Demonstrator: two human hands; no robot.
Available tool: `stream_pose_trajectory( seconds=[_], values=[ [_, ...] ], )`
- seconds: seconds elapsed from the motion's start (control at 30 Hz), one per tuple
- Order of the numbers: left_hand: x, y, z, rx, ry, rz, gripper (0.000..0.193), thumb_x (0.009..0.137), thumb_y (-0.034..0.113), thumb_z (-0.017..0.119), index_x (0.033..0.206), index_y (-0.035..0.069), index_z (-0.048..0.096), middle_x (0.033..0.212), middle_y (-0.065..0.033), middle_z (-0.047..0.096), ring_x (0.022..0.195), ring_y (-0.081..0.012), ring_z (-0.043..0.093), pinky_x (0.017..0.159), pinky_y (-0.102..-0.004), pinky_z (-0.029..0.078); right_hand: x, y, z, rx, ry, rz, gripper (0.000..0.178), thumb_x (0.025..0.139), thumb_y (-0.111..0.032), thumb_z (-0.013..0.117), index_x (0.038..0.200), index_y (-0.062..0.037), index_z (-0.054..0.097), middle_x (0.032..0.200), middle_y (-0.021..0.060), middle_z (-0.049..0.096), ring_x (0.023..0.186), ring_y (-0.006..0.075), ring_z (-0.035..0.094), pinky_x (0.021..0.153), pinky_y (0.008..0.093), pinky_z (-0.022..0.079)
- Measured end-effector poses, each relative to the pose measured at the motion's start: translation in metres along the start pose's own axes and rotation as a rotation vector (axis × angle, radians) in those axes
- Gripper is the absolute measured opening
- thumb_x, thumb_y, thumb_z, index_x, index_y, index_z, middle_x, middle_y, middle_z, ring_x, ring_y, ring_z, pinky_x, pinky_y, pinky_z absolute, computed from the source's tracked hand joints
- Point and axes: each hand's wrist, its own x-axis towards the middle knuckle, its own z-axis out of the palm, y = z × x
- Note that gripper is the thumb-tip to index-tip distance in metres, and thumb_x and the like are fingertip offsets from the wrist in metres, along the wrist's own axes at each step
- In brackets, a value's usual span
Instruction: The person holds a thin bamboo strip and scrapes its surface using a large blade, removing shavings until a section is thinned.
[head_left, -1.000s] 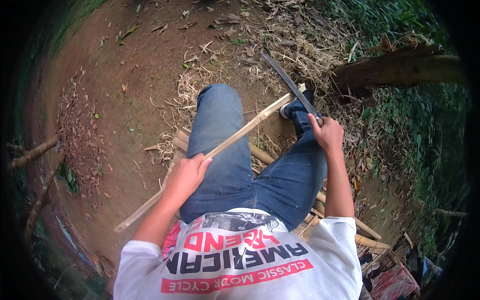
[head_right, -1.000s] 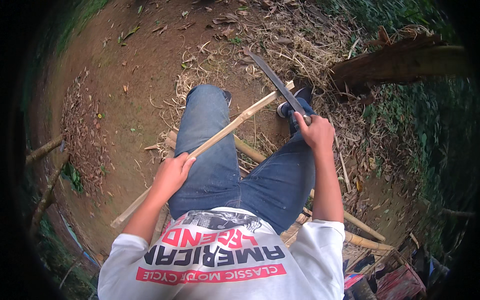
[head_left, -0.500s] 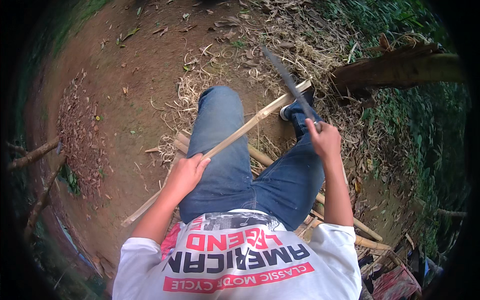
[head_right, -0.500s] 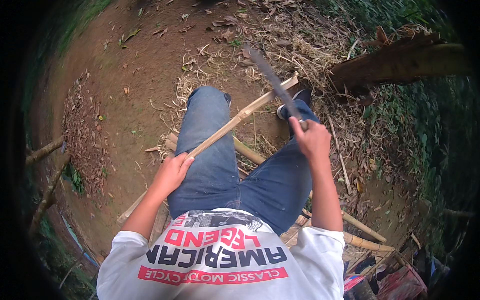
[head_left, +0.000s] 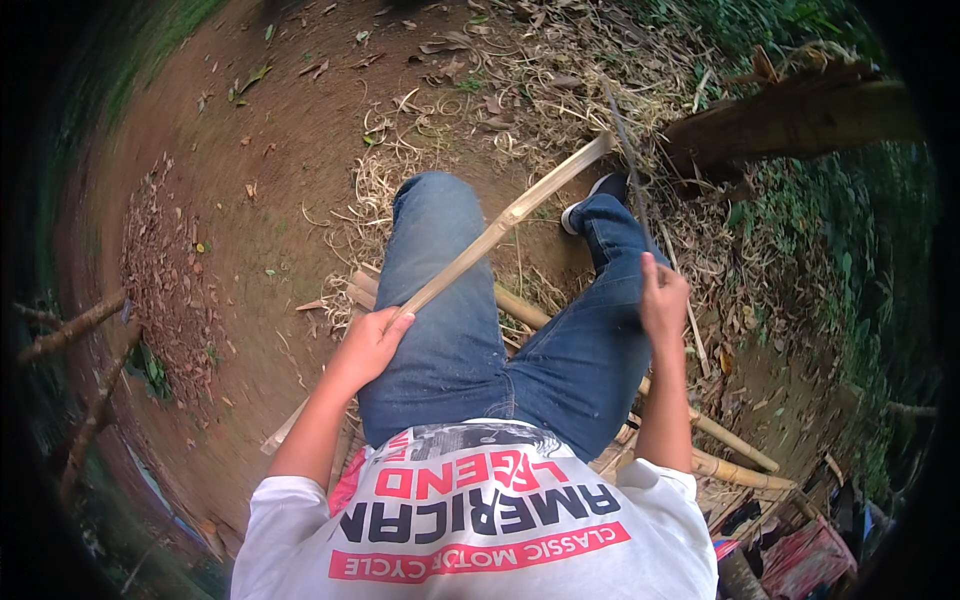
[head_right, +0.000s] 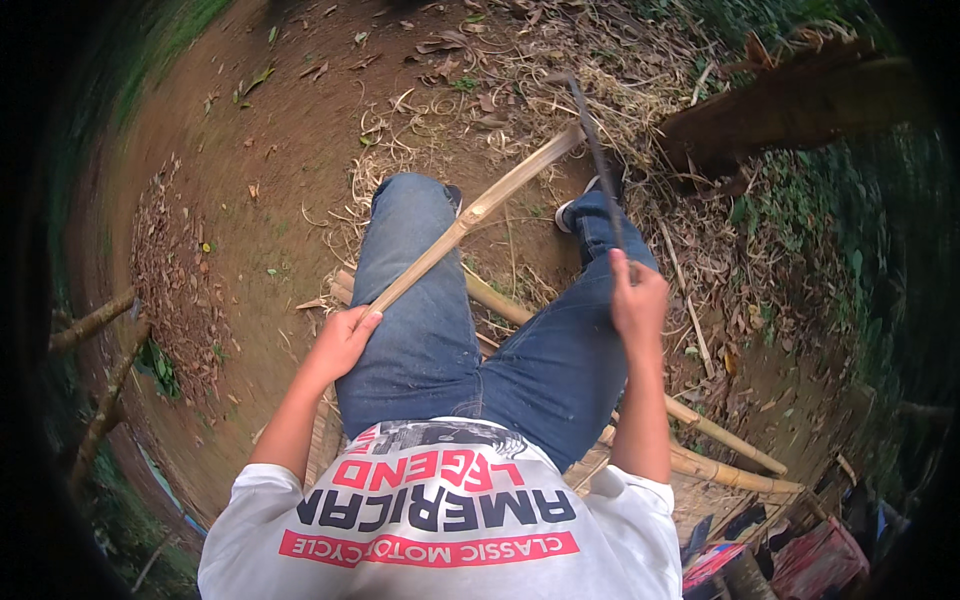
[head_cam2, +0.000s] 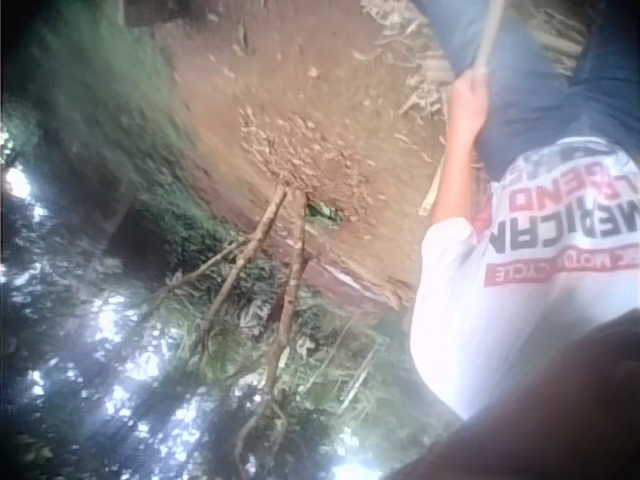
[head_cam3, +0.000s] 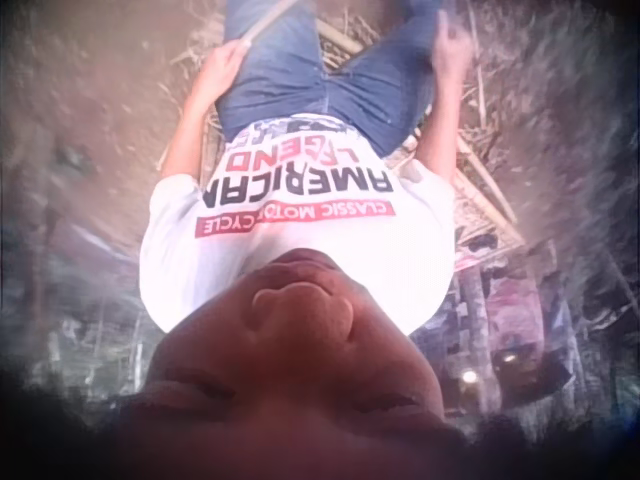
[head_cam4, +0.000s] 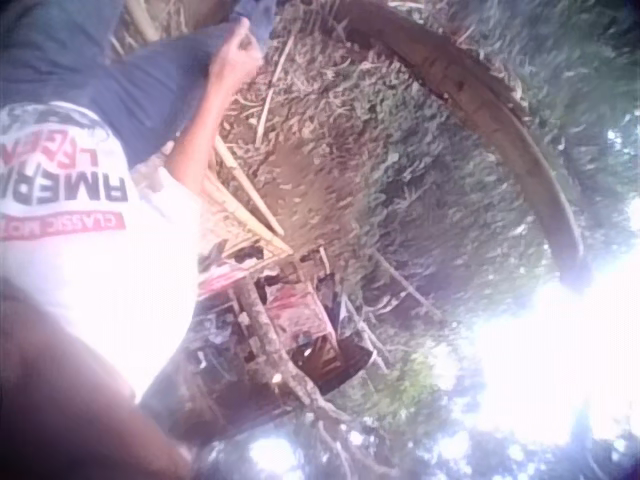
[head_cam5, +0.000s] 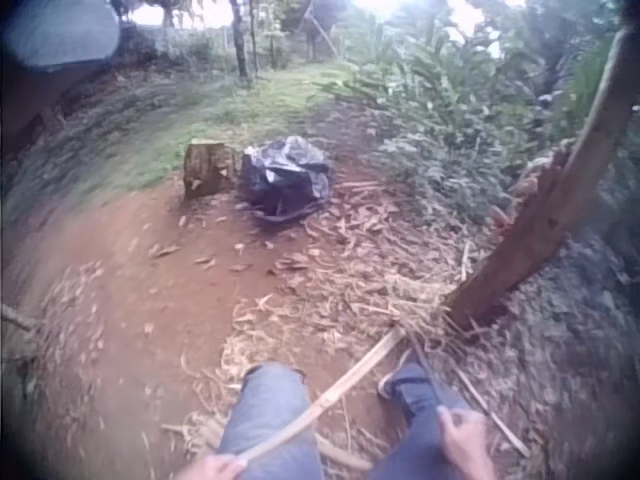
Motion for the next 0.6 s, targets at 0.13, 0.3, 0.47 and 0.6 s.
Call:
stream_pose_trajectory(
  seconds=[0.13, 0.3, 0.47, 0.6],
  values=[
    [0.008, -0.007, -0.009, -0.135, -0.152, -0.047, 0.044, 0.101, 0.036, 0.052, 0.094, -0.006, 0.062, 0.066, -0.0025, 0.056, 0.067, -0.0123, 0.05, 0.065, -0.0329, 0.045, -0.026, -0.044, 0.037, 0.21, -0.144, -0.049, 0.052, 0.091, -0.048, 0.062, 0.077, 0.0012, 0.068, 0.053, 0.0076, 0.053, 0.051, 0.0166, 0.05, 0.051, 0.0359, 0.039],
    [0.013, -0.024, -0.019, -0.252, -0.294, -0.179, 0.044, 0.102, 0.038, 0.051, 0.08, 0.002, 0.057, 0.062, 0.006, 0.045, 0.058, -0.0068, 0.04, 0.054, -0.0273, 0.037, -0.016, -0.089, 0.06, -0.174, -0.211, -0.318, 0.059, 0.083, -0.06, 0.063, 0.073, -0.0021, 0.07, 0.06, 0.0192, 0.063, 0.063, 0.0388, 0.065, 0.062, 0.0446, 0.051],
    [0.01, -0.023, -0.025, -0.456, -0.395, -0.285, 0.042, 0.102, 0.039, 0.051, 0.071, 0.012, 0.047, 0.057, 0.0095, 0.034, 0.049, -0.0035, 0.028, 0.044, -0.0238, 0.023, 0.016, -0.067, 0.072, -0.311, -0.181, -0.493, 0.063, 0.082, -0.065, 0.06, 0.071, -0.0034, 0.07, 0.062, 0.0177, 0.064, 0.065, 0.0369, 0.066, 0.062, 0.0447, 0.052],
    [0.016, -0.019, -0.028, -0.508, -0.44, -0.288, 0.039, 0.103, 0.038, 0.051, 0.072, 0.015, 0.043, 0.056, 0.0095, 0.034, 0.044, -0.0032, 0.027, 0.039, -0.0226, 0.021, 0.057, -0.035, 0.043, -0.423, -0.142, -0.335, 0.065, 0.084, -0.066, 0.057, 0.067, -0.0034, 0.066, 0.061, 0.0178, 0.063, 0.063, 0.0383, 0.064, 0.06, 0.0467, 0.049]
  ],
)
